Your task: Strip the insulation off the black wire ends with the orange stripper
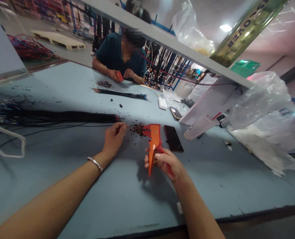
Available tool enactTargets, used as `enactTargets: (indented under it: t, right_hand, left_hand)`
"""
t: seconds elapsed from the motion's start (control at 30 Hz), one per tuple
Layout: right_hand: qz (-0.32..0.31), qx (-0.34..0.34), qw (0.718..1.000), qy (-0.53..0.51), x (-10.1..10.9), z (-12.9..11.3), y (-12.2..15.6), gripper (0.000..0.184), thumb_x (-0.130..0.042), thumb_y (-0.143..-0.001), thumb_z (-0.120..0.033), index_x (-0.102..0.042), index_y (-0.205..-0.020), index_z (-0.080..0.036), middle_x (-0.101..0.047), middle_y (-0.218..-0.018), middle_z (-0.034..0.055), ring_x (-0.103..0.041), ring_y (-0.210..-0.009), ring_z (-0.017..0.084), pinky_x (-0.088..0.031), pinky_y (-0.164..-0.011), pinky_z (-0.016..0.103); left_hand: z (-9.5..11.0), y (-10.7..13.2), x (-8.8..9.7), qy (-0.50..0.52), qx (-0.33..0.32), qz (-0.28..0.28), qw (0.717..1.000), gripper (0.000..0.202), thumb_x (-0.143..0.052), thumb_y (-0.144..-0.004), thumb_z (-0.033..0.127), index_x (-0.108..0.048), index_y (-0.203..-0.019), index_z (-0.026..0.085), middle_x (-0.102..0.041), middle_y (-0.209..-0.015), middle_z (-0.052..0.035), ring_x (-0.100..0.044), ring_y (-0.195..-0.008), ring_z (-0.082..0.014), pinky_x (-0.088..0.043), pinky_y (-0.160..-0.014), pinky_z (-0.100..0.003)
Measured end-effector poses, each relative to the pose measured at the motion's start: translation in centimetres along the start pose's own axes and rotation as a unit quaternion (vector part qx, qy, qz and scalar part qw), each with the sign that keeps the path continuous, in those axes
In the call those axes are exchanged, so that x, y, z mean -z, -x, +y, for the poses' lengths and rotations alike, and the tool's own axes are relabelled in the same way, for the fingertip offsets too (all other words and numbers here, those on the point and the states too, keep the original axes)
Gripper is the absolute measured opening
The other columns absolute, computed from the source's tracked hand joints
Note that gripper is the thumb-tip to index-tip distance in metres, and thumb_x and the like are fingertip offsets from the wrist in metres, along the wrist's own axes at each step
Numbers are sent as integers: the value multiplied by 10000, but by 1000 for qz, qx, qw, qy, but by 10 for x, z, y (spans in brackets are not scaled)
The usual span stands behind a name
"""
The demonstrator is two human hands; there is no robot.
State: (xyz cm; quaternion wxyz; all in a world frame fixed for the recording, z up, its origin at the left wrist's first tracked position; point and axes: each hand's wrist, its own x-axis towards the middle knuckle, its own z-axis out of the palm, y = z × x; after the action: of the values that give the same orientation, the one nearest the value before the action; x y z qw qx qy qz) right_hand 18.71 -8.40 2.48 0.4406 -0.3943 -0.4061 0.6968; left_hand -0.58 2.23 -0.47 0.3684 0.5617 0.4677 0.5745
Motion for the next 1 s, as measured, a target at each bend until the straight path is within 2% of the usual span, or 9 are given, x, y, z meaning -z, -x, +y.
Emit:
enactTargets:
  t: [0.13, 0.27, 0.47, 0.57, 0.63, 0.73, 0.87, 0.93, 1.0]
  right_hand:
    - [-17, -34, 998, -51, -5, 4, 2, 317, -638, -745, -315, -632, -997, -122, -704, -840, 90, -686, -711, 210, -522, -638, 317]
    - [3, -37, 997, -72, -5, 7, -2, 268, -624, -754, -287, -641, -962, -120, -705, -802, 79, -681, -674, 196, -522, -612, 302]
    - [50, -32, 994, -93, 8, 11, -9, 206, -605, -756, -256, -649, -915, -134, -705, -766, 59, -680, -642, 198, -529, -592, 320]
    - [61, -40, 992, -104, 12, 14, -12, 196, -597, -754, -249, -649, -905, -136, -706, -762, 58, -683, -645, 207, -529, -583, 331]
    - [64, -37, 991, -111, 13, 15, -13, 196, -592, -752, -244, -652, -906, -136, -708, -762, 58, -687, -654, 212, -528, -572, 329]
    - [63, -35, 990, -125, 14, 18, -14, 183, -580, -755, -228, -657, -890, -132, -712, -757, 57, -695, -668, 212, -529, -583, 320]
    - [73, -48, 983, -162, 14, 19, -17, 161, -533, -778, -203, -659, -850, -131, -718, -728, 57, -698, -669, 207, -537, -624, 327]
    - [84, -46, 979, -182, 14, 19, -19, 169, -510, -788, -187, -661, -836, -128, -721, -718, 58, -698, -669, 206, -542, -641, 335]
    - [88, -46, 976, -196, 14, 20, -20, 175, -496, -789, -173, -661, -821, -125, -725, -718, 62, -695, -657, 208, -544, -647, 347]
  left_hand:
    - [0, -1, 1, -42, 8, -2, 999, 195, -491, -816, 301, -590, -730, 158, -466, -521, 47, -436, -512, -100, -349, -519, -203]
    - [1, 0, 1, -136, 1, -68, 988, 206, -475, -824, 300, -581, -706, 168, -521, -522, 40, -470, -512, -112, -351, -537, -215]
    - [0, 4, -2, -319, -24, -116, 940, 212, -449, -837, 251, -599, -708, 174, -621, -592, -11, -548, -579, -156, -332, -569, -253]
    - [1, 3, -6, -372, -29, -151, 916, 235, -430, -852, 254, -613, -721, 186, -663, -648, -34, -587, -632, -186, -330, -570, -270]
    - [3, -2, -8, -360, -25, -169, 917, 236, -418, -861, 257, -622, -760, 195, -694, -700, -36, -618, -674, -194, -354, -589, -271]
    - [8, -15, -9, -271, -30, -191, 943, 176, -451, -837, 242, -619, -839, 194, -726, -815, -44, -657, -766, -193, -414, -654, -262]
    - [19, -23, -6, -129, 50, -218, 966, 144, -471, -808, 255, -583, -792, 166, -691, -675, -27, -626, -549, -140, -451, -594, -242]
    - [24, -19, -4, -96, 105, -272, 952, 121, -506, -777, 264, -575, -782, 165, -680, -641, -17, -609, -504, -124, -405, -498, -209]
    - [25, -13, -6, -87, 168, -355, 916, 102, -538, -740, 266, -571, -763, 172, -689, -653, -18, -630, -527, -133, -322, -415, -182]
